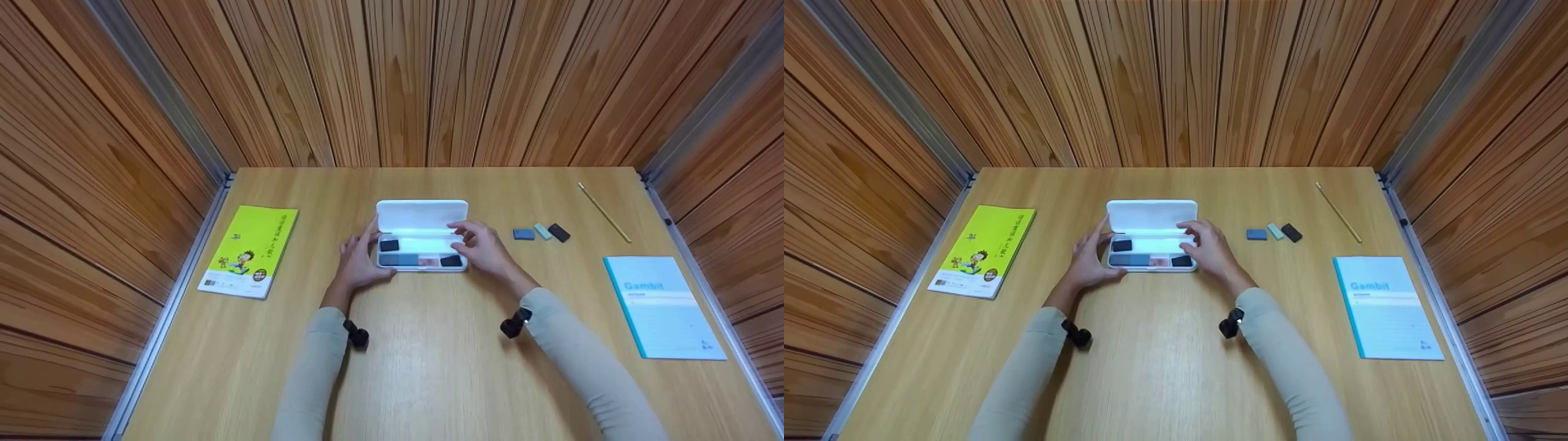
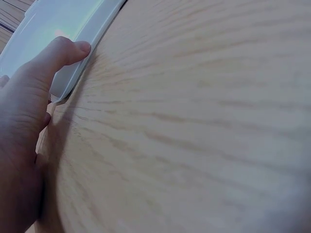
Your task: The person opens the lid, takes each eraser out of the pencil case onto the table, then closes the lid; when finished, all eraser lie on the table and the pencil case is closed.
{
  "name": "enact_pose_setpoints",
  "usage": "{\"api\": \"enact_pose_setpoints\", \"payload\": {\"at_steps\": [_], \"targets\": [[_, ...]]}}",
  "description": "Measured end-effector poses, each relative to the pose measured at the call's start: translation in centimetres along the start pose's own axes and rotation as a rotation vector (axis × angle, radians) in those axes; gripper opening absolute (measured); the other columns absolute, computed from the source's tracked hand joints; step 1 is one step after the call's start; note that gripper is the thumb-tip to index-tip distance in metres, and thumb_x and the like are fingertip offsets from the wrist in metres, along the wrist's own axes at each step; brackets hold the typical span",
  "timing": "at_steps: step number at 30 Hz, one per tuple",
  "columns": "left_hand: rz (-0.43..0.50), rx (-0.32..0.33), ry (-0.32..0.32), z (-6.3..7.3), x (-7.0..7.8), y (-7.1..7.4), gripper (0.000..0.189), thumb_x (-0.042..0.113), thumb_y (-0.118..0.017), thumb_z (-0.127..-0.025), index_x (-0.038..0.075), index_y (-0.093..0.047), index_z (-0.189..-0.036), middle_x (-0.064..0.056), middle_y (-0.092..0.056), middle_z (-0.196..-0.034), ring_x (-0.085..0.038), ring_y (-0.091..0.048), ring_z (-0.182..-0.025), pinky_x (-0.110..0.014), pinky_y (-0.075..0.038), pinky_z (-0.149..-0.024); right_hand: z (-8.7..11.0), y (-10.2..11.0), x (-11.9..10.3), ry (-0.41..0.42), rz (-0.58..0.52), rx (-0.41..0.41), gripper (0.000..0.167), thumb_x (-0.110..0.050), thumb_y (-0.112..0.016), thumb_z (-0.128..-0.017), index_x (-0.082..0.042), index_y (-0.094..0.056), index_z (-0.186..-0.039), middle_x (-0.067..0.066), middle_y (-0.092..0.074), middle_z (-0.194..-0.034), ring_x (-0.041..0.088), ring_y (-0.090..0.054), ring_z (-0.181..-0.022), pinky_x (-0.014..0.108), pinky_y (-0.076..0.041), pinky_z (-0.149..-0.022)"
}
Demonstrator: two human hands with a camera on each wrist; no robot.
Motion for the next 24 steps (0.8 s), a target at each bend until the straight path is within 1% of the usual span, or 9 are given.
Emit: {"api": "enact_pose_setpoints", "payload": {"at_steps": [5, 7, 9, 13, 19, 24], "targets": [[0.003, 0.002, -0.010, -0.1, 0.0, 0.1, 0.135, 0.050, -0.098, -0.078, 0.035, -0.015, -0.182, -0.002, -0.064, -0.167, -0.035, -0.049, -0.147, -0.065, -0.019, -0.132, -0.9, -1.8, -1.3, 0.037, 0.013, -0.015, 0.046, -0.014, -0.075, -0.108, -0.010, -0.068, -0.153, 0.020, -0.069, -0.145, 0.037, -0.067, -0.126, 0.044, -0.058, -0.104], [-0.001, -0.001, -0.010, -0.1, 0.0, 0.0, 0.135, 0.051, -0.098, -0.078, 0.034, -0.015, -0.183, -0.001, -0.064, -0.168, -0.035, -0.049, -0.147, -0.065, -0.019, -0.132, -1.2, -2.5, -1.7, 0.035, 0.008, -0.026, 0.045, -0.014, -0.075, -0.108, -0.011, -0.068, -0.153, 0.019, -0.069, -0.146, 0.037, -0.066, -0.127, 0.045, -0.058, -0.106], [-0.004, -0.006, -0.009, -0.1, 0.0, 0.0, 0.136, 0.052, -0.098, -0.077, 0.033, -0.015, -0.183, -0.001, -0.064, -0.168, -0.035, -0.049, -0.146, -0.066, -0.018, -0.132, -1.5, -3.1, -1.9, 0.027, -0.007, -0.036, 0.045, -0.014, -0.075, -0.108, -0.011, -0.068, -0.153, 0.018, -0.069, -0.147, 0.037, -0.066, -0.129, 0.049, -0.058, -0.109], [0.006, -0.012, -0.001, -0.1, 0.0, -0.1, 0.136, 0.050, -0.099, -0.077, 0.035, -0.015, -0.182, -0.002, -0.064, -0.168, -0.034, -0.050, -0.145, -0.067, -0.016, -0.133, -1.9, -4.2, -2.4, 0.015, -0.038, -0.056, 0.046, -0.014, -0.074, -0.109, -0.012, -0.067, -0.154, 0.017, -0.068, -0.149, 0.038, -0.065, -0.134, 0.056, -0.056, -0.116], [0.016, -0.010, 0.005, -0.1, 0.0, 0.0, 0.136, 0.048, -0.100, -0.078, 0.038, -0.014, -0.182, -0.002, -0.063, -0.168, -0.034, -0.050, -0.147, -0.066, -0.017, -0.133, -2.5, -5.6, -3.0, 0.001, -0.064, -0.089, 0.045, -0.014, -0.075, -0.109, -0.014, -0.068, -0.154, 0.015, -0.070, -0.150, 0.037, -0.064, -0.138, 0.057, -0.054, -0.120], [0.015, -0.002, 0.000, -0.1, 0.1, -0.1, 0.134, 0.048, -0.100, -0.079, 0.037, -0.015, -0.182, -0.003, -0.064, -0.167, -0.035, -0.050, -0.149, -0.068, -0.013, -0.136, -3.0, -6.7, -3.5, 0.009, -0.053, -0.119, 0.044, -0.014, -0.073, -0.109, -0.014, -0.068, -0.153, 0.015, -0.071, -0.152, 0.038, -0.064, -0.141, 0.058, -0.051, -0.124]]}}
Point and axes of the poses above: each hand's wrist, its own z-axis away from the middle knuckle, its own y-axis out of the back of the hand, x = y × z, the point moved 7 cm from there along -z, towards the middle knuckle
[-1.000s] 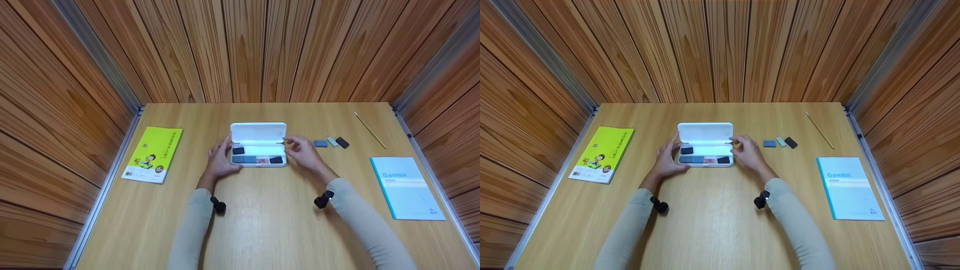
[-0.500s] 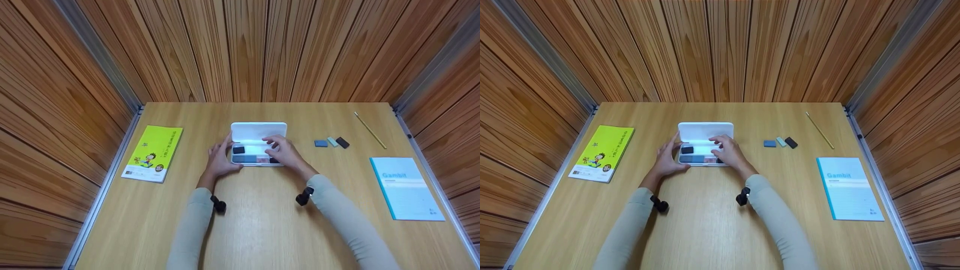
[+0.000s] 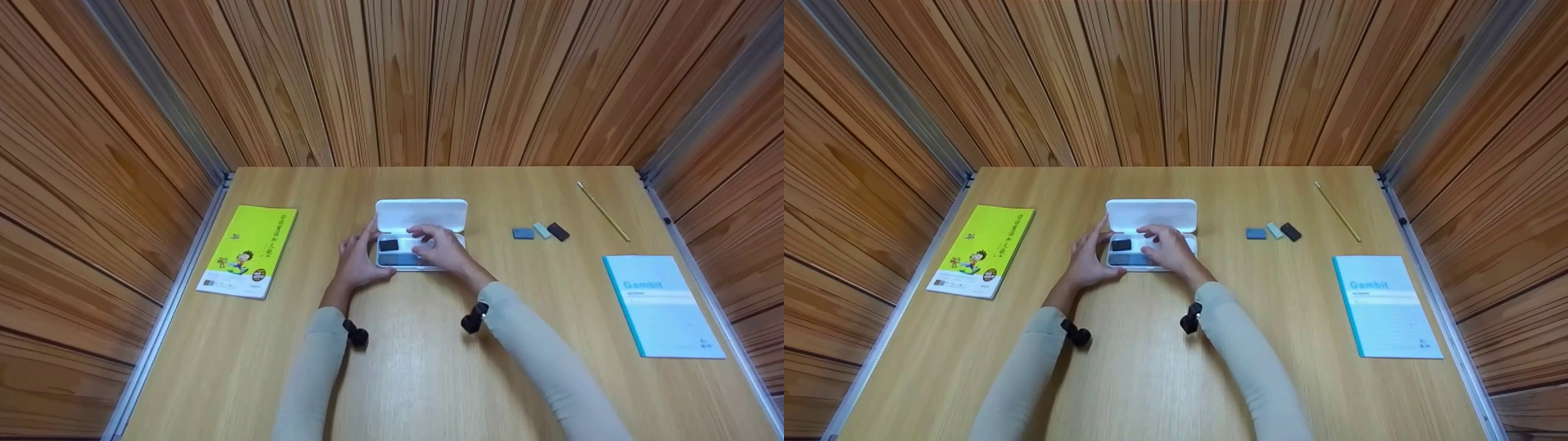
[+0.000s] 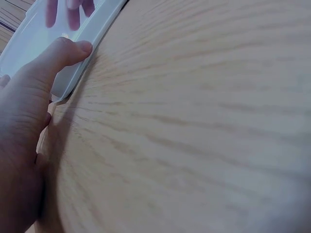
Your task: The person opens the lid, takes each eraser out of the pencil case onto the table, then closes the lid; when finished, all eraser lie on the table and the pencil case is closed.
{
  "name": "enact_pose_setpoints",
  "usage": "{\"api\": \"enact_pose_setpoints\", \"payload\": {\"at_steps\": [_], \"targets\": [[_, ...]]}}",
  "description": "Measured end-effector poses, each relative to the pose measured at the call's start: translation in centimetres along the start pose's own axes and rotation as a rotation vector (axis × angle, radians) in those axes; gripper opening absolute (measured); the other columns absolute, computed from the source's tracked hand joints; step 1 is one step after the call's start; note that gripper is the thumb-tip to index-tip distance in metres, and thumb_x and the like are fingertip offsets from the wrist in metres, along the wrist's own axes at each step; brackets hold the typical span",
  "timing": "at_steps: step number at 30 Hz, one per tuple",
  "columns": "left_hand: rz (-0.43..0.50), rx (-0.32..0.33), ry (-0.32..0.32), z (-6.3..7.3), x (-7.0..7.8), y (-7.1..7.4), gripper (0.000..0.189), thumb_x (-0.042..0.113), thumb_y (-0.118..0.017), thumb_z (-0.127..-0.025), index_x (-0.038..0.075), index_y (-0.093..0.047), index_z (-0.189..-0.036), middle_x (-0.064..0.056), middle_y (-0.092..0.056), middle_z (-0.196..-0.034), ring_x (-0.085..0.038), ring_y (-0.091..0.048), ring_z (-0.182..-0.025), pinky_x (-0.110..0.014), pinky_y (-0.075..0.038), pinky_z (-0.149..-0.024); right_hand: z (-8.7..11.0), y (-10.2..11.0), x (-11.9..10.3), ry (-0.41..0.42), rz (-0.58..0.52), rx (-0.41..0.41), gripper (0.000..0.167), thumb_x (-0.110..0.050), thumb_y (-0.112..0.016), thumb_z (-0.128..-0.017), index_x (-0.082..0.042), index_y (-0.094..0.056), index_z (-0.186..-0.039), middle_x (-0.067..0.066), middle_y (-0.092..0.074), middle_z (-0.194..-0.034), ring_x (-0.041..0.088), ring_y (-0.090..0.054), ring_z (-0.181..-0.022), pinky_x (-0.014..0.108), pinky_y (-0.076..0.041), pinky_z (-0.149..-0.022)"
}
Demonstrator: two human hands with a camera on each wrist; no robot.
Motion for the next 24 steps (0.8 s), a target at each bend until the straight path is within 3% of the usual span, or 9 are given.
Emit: {"api": "enact_pose_setpoints", "payload": {"at_steps": [11, 20, 24], "targets": [[-0.013, -0.004, 0.007, 0.0, -0.1, 0.0, 0.131, 0.051, -0.097, -0.081, 0.037, -0.015, -0.182, -0.003, -0.063, -0.167, -0.035, -0.048, -0.150, -0.067, -0.015, -0.135, -1.2, -2.1, -0.4, 0.013, 0.001, -0.030, 0.046, -0.012, -0.072, -0.109, -0.014, -0.068, -0.155, 0.014, -0.070, -0.156, 0.038, -0.062, -0.149, 0.058, -0.044, -0.131], [-0.011, -0.004, 0.004, 0.1, 0.3, 0.3, 0.133, 0.043, -0.100, -0.079, 0.032, -0.017, -0.182, -0.003, -0.065, -0.166, -0.036, -0.050, -0.146, -0.064, -0.021, -0.129, -2.0, -2.9, -0.7, 0.107, -0.006, -0.016, 0.044, -0.010, -0.073, -0.106, -0.005, -0.070, -0.149, 0.020, -0.074, -0.150, 0.039, -0.068, -0.144, 0.055, -0.048, -0.128], [-0.021, -0.007, 0.014, 0.2, 0.3, 0.2, 0.131, 0.045, -0.098, -0.080, 0.033, -0.017, -0.182, -0.003, -0.064, -0.168, -0.037, -0.048, -0.151, -0.064, -0.020, -0.131, -2.1, -3.1, -0.5, 0.098, -0.009, -0.024, 0.044, -0.011, -0.074, -0.106, -0.008, -0.071, -0.149, 0.017, -0.075, -0.148, 0.036, -0.067, -0.144, 0.054, -0.048, -0.128]]}}
Point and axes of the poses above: each hand's wrist, its own z-axis away from the middle knuckle, its own y-axis out of the back of the hand, x = y × z, the point moved 7 cm from there along -z, towards the middle knuckle
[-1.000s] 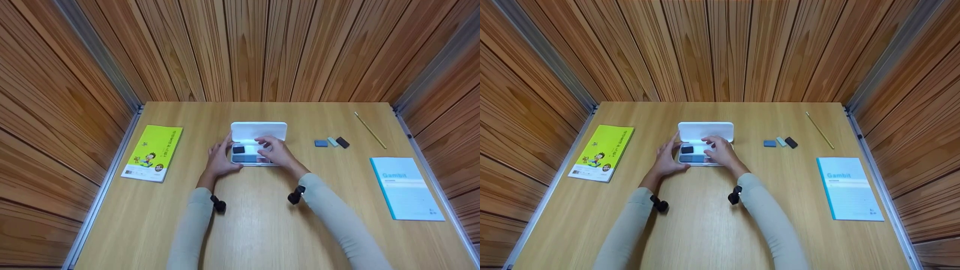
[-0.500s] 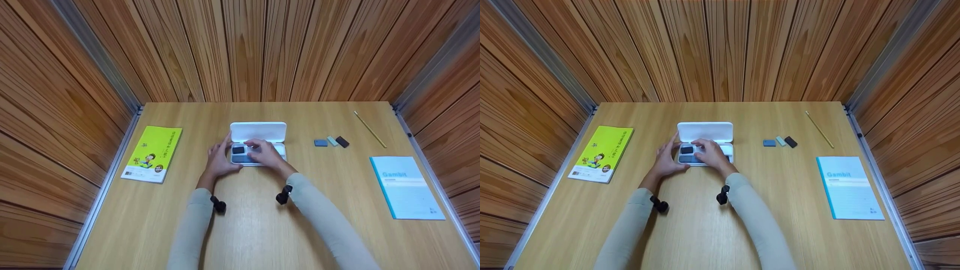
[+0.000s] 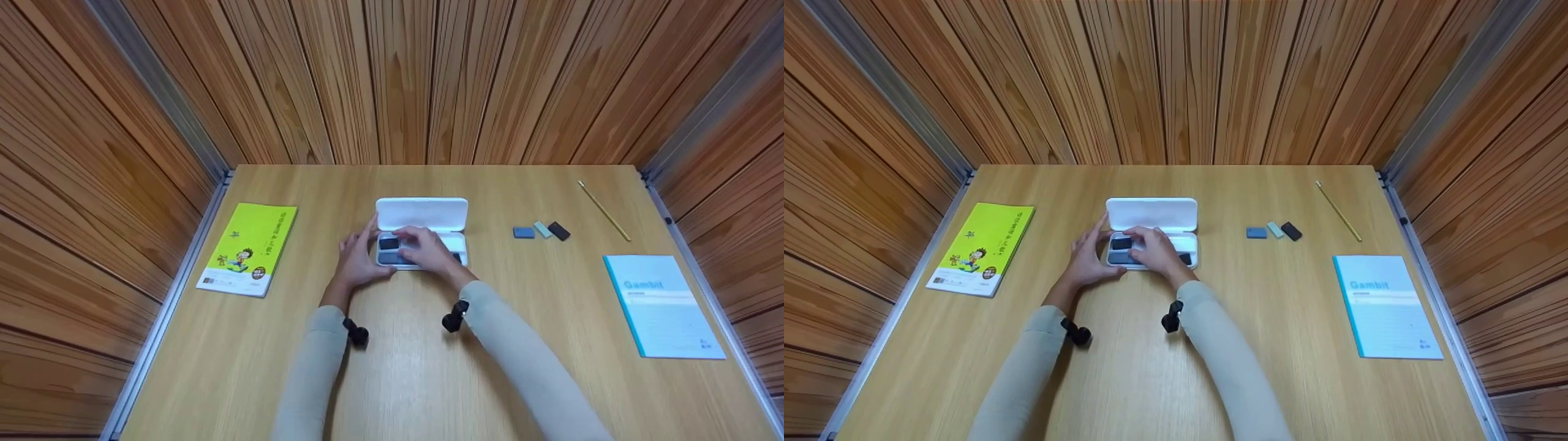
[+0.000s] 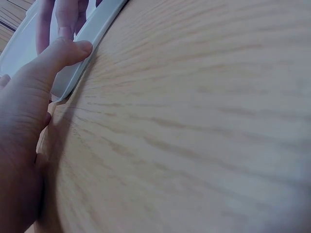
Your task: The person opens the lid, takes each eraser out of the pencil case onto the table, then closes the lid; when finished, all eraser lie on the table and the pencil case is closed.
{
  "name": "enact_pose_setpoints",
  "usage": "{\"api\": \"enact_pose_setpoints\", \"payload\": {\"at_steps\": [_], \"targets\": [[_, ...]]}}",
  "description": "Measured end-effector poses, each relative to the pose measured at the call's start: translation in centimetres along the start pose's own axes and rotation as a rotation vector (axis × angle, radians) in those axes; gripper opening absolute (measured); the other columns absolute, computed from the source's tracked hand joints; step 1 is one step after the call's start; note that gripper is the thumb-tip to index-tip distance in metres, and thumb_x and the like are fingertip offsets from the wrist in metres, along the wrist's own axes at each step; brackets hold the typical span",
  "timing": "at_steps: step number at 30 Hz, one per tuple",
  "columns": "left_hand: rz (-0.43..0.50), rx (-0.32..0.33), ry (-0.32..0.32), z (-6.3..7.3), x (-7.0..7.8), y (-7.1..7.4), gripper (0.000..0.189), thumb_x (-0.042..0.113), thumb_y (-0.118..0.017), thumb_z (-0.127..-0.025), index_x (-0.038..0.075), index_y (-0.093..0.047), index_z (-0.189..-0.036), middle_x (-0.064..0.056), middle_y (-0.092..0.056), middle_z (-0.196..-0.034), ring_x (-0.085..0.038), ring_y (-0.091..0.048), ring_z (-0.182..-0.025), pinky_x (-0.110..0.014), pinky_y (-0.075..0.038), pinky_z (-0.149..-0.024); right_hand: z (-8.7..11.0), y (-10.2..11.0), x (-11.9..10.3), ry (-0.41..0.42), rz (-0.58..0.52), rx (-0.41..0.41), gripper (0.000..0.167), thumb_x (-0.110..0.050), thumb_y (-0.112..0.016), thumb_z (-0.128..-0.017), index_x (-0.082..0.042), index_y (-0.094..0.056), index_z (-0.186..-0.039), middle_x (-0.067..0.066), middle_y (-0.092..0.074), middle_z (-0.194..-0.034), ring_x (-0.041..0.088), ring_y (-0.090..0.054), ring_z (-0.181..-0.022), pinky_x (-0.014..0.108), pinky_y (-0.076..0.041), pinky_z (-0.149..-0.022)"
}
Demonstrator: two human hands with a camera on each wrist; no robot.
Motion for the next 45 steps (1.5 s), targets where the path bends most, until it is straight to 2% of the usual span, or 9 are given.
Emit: {"api": "enact_pose_setpoints", "payload": {"at_steps": [6, 11, 16, 19, 23, 26, 30, 37, 45], "targets": [[-0.008, 0.008, -0.009, 0.0, -0.1, -0.1, 0.130, 0.044, -0.098, -0.081, 0.032, -0.018, -0.182, -0.003, -0.064, -0.167, -0.037, -0.048, -0.153, -0.065, -0.019, -0.131, 0.1, -0.2, -0.2, -0.083, -0.006, -0.021, 0.045, -0.010, -0.073, -0.107, -0.011, -0.069, -0.152, 0.018, -0.075, -0.142, 0.039, -0.065, -0.143, 0.059, -0.043, -0.131], [-0.010, 0.009, -0.006, -0.1, -0.1, 0.0, 0.130, 0.046, -0.098, -0.081, 0.033, -0.017, -0.182, -0.003, -0.064, -0.167, -0.037, -0.048, -0.151, -0.064, -0.020, -0.131, -0.3, -0.3, 0.1, -0.061, 0.014, -0.012, 0.045, -0.012, -0.075, -0.107, -0.011, -0.070, -0.151, 0.017, -0.074, -0.146, 0.037, -0.064, -0.144, 0.058, -0.042, -0.131], [-0.004, 0.004, -0.005, -0.1, -0.2, -0.1, 0.130, 0.045, -0.098, -0.081, 0.035, -0.016, -0.182, -0.004, -0.064, -0.168, -0.037, -0.048, -0.152, -0.064, -0.020, -0.131, 0.0, -0.3, -0.3, -0.092, 0.015, -0.025, 0.044, -0.011, -0.073, -0.108, -0.012, -0.070, -0.151, 0.018, -0.074, -0.142, 0.039, -0.063, -0.141, 0.061, -0.042, -0.129], [0.002, 0.002, -0.005, 0.0, -0.2, -0.2, 0.130, 0.045, -0.098, -0.081, 0.035, -0.016, -0.182, -0.004, -0.063, -0.168, -0.037, -0.048, -0.152, -0.065, -0.020, -0.131, 0.0, -0.3, 0.0, -0.073, 0.004, -0.021, 0.042, -0.011, -0.073, -0.107, -0.013, -0.071, -0.150, 0.018, -0.075, -0.140, 0.038, -0.065, -0.139, 0.060, -0.045, -0.127], [0.003, 0.001, -0.016, 0.0, -0.2, -0.2, 0.131, 0.043, -0.099, -0.081, 0.033, -0.016, -0.182, -0.005, -0.064, -0.167, -0.038, -0.049, -0.151, -0.065, -0.019, -0.132, -0.9, -0.7, 1.5, 0.009, 0.018, 0.005, 0.038, -0.016, -0.077, -0.106, -0.014, -0.075, -0.144, 0.015, -0.078, -0.139, 0.034, -0.071, -0.134, 0.052, -0.052, -0.122], [-0.005, 0.004, -0.024, 0.0, -0.2, -0.3, 0.131, 0.042, -0.099, -0.081, 0.031, -0.016, -0.182, -0.006, -0.064, -0.167, -0.038, -0.049, -0.150, -0.066, -0.018, -0.133, -1.1, -0.8, 1.3, 0.012, 0.023, -0.003, 0.039, -0.017, -0.077, -0.105, -0.014, -0.075, -0.144, 0.016, -0.078, -0.142, 0.035, -0.070, -0.136, 0.053, -0.051, -0.123], [-0.005, 0.010, -0.024, -0.1, -0.3, -0.2, 0.130, 0.042, -0.099, -0.082, 0.032, -0.018, -0.182, -0.006, -0.064, -0.167, -0.038, -0.049, -0.150, -0.066, -0.018, -0.132, -0.6, -0.8, -0.3, -0.062, 0.001, -0.046, 0.046, -0.013, -0.074, -0.106, -0.014, -0.071, -0.151, 0.017, -0.074, -0.149, 0.038, -0.065, -0.144, 0.060, -0.044, -0.129], [0.009, 0.003, -0.019, -0.1, -0.3, -0.1, 0.130, 0.042, -0.099, -0.082, 0.034, -0.017, -0.182, -0.006, -0.064, -0.167, -0.038, -0.048, -0.152, -0.064, -0.018, -0.132, -0.9, -1.6, -0.4, -0.144, -0.012, -0.081, 0.049, -0.011, -0.073, -0.106, -0.019, -0.069, -0.155, 0.013, -0.073, -0.152, 0.030, -0.067, -0.134, 0.050, -0.051, -0.120], [0.008, 0.009, -0.017, 0.0, -0.2, -0.1, 0.130, 0.041, -0.099, -0.082, 0.035, -0.016, -0.182, -0.005, -0.063, -0.168, -0.038, -0.048, -0.152, -0.064, -0.018, -0.132, -1.0, -1.8, -0.9, -0.171, 0.012, -0.094, 0.054, -0.005, -0.071, -0.106, -0.019, -0.066, -0.158, 0.019, -0.066, -0.153, 0.037, -0.064, -0.137, 0.055, -0.050, -0.122]]}}
Point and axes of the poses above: each hand's wrist, its own z-axis away from the middle knuckle, its own y-axis out of the back of the hand, x = y × z, the point moved 7 cm from there along -z, towards the middle knuckle
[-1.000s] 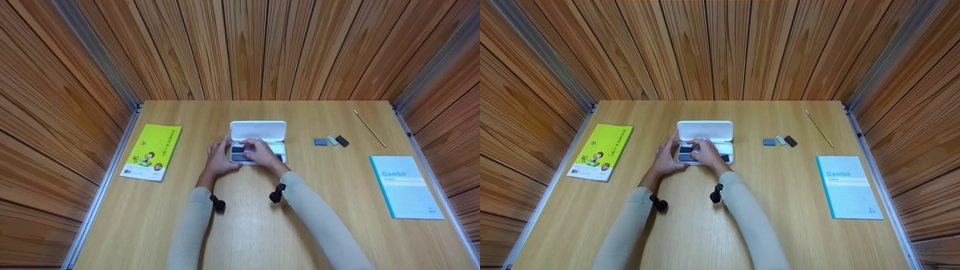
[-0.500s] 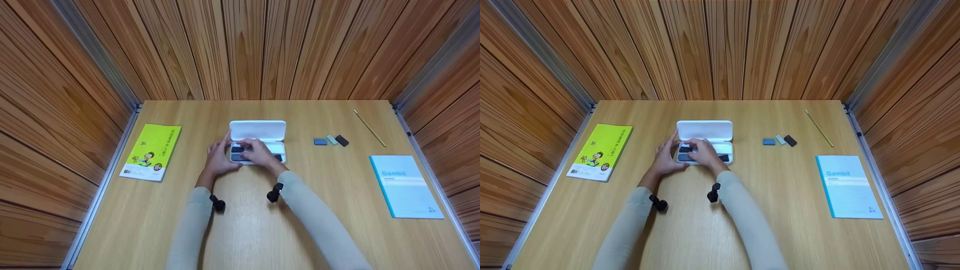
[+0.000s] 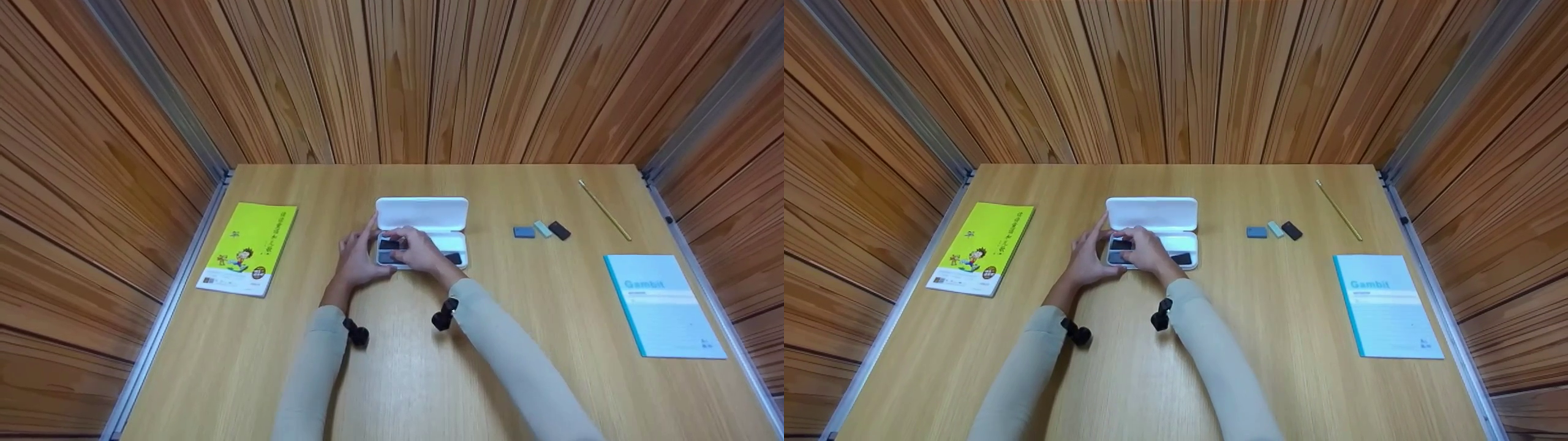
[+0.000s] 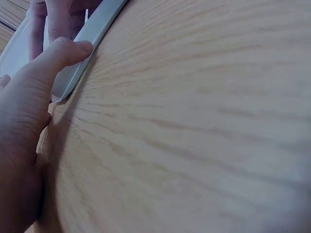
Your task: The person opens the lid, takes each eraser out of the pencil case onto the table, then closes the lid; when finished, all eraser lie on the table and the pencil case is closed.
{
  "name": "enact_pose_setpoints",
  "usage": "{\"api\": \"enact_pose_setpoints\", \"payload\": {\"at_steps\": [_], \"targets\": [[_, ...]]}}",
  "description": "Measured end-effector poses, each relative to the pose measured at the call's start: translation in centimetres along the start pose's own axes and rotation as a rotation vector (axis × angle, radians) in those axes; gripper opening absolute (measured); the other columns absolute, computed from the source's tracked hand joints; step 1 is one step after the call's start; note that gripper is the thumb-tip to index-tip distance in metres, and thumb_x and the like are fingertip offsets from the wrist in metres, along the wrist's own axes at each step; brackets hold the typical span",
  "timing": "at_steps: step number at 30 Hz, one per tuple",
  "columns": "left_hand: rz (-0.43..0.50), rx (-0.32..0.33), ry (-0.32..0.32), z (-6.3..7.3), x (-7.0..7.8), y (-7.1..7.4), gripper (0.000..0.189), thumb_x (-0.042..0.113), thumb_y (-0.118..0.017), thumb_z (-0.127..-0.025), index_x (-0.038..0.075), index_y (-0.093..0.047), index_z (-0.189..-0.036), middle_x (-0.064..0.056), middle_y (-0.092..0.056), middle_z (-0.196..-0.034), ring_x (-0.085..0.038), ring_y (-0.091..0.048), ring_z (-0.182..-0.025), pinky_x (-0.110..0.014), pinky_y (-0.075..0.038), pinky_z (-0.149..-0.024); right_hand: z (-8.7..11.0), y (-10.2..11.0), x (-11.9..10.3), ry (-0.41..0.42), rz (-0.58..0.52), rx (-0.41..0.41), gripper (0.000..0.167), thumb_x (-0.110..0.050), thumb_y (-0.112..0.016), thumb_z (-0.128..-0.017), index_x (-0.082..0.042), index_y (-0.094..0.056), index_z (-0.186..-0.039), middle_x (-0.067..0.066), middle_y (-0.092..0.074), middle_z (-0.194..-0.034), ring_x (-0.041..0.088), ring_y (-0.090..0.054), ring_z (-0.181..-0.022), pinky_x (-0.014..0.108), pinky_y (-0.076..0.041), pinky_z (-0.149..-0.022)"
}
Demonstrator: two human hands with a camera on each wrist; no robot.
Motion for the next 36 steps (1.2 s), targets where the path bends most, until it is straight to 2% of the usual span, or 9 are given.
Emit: {"api": "enact_pose_setpoints", "payload": {"at_steps": [4, 11, 17, 22, 27, 31, 36], "targets": [[0.000, -0.004, 0.003, 0.0, 0.0, 0.0, 0.130, 0.042, -0.099, -0.081, 0.035, -0.016, -0.182, -0.004, -0.064, -0.168, -0.037, -0.049, -0.151, -0.064, -0.020, -0.130, 0.0, 0.0, -0.2, 0.021, 0.017, 0.010, 0.054, -0.003, -0.072, -0.105, -0.018, -0.067, -0.157, 0.019, -0.064, -0.147, 0.035, -0.064, -0.132, 0.049, -0.052, -0.115], [-0.002, 0.009, -0.033, -0.1, 0.4, 0.2, 0.132, 0.040, -0.100, -0.079, 0.029, -0.018, -0.182, -0.007, -0.065, -0.166, -0.038, -0.053, -0.143, -0.064, -0.024, -0.125, -0.1, 0.2, -0.8, 0.107, 0.076, 0.048, 0.056, -0.001, -0.077, -0.100, -0.012, -0.069, -0.155, 0.025, -0.063, -0.138, 0.032, -0.065, -0.117, 0.041, -0.053, -0.103], [0.004, -0.002, -0.012, -0.1, 0.2, 0.1, 0.131, 0.040, -0.099, -0.080, 0.031, -0.018, -0.182, -0.006, -0.064, -0.168, -0.038, -0.051, -0.148, -0.065, -0.021, -0.129, -0.3, 0.2, -0.2, 0.088, 0.058, 0.042, 0.060, -0.004, -0.077, -0.099, -0.018, -0.069, -0.157, 0.022, -0.061, -0.141, 0.027, -0.062, -0.116, 0.038, -0.051, -0.102], [0.000, 0.002, -0.018, -0.2, 0.1, 0.1, 0.131, 0.041, -0.099, -0.080, 0.031, -0.018, -0.182, -0.006, -0.064, -0.167, -0.039, -0.051, -0.149, -0.066, -0.020, -0.129, -0.6, 0.2, 0.3, 0.082, 0.035, 0.051, 0.059, -0.003, -0.077, -0.099, -0.021, -0.071, -0.155, 0.022, -0.061, -0.142, 0.030, -0.063, -0.119, 0.042, -0.052, -0.104], [0.000, 0.006, -0.021, -0.2, 0.1, 0.0, 0.132, 0.041, -0.099, -0.080, 0.032, -0.016, -0.183, -0.006, -0.065, -0.166, -0.038, -0.051, -0.149, -0.065, -0.019, -0.130, -0.8, 0.2, 0.5, 0.086, -0.002, 0.066, 0.050, -0.001, -0.077, -0.099, -0.014, -0.071, -0.147, 0.021, -0.062, -0.143, 0.032, -0.066, -0.122, 0.044, -0.054, -0.107], [0.000, 0.004, -0.011, -0.1, 0.1, 0.0, 0.131, 0.042, -0.099, -0.081, 0.031, -0.016, -0.183, -0.005, -0.064, -0.167, -0.038, -0.051, -0.149, -0.065, -0.018, -0.132, -0.5, 0.3, 0.1, 0.047, -0.025, 0.069, 0.042, 0.000, -0.077, -0.100, -0.013, -0.063, -0.139, 0.019, -0.060, -0.142, 0.031, -0.065, -0.121, 0.045, -0.054, -0.106], [-0.006, 0.000, -0.014, -0.2, 0.0, 0.0, 0.131, 0.044, -0.098, -0.080, 0.031, -0.017, -0.183, -0.006, -0.064, -0.168, -0.038, -0.052, -0.146, -0.065, -0.019, -0.131, -0.4, 0.5, 0.1, 0.072, -0.048, 0.123, 0.036, -0.004, -0.081, -0.100, -0.015, -0.055, -0.123, 0.016, -0.060, -0.131, 0.030, -0.062, -0.118, 0.041, -0.051, -0.102]]}}
Point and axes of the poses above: each hand's wrist, its own z-axis away from the middle knuckle, its own y-axis out of the back of the hand, x = y × z, the point moved 7 cm from there along -z, towards the middle knuckle
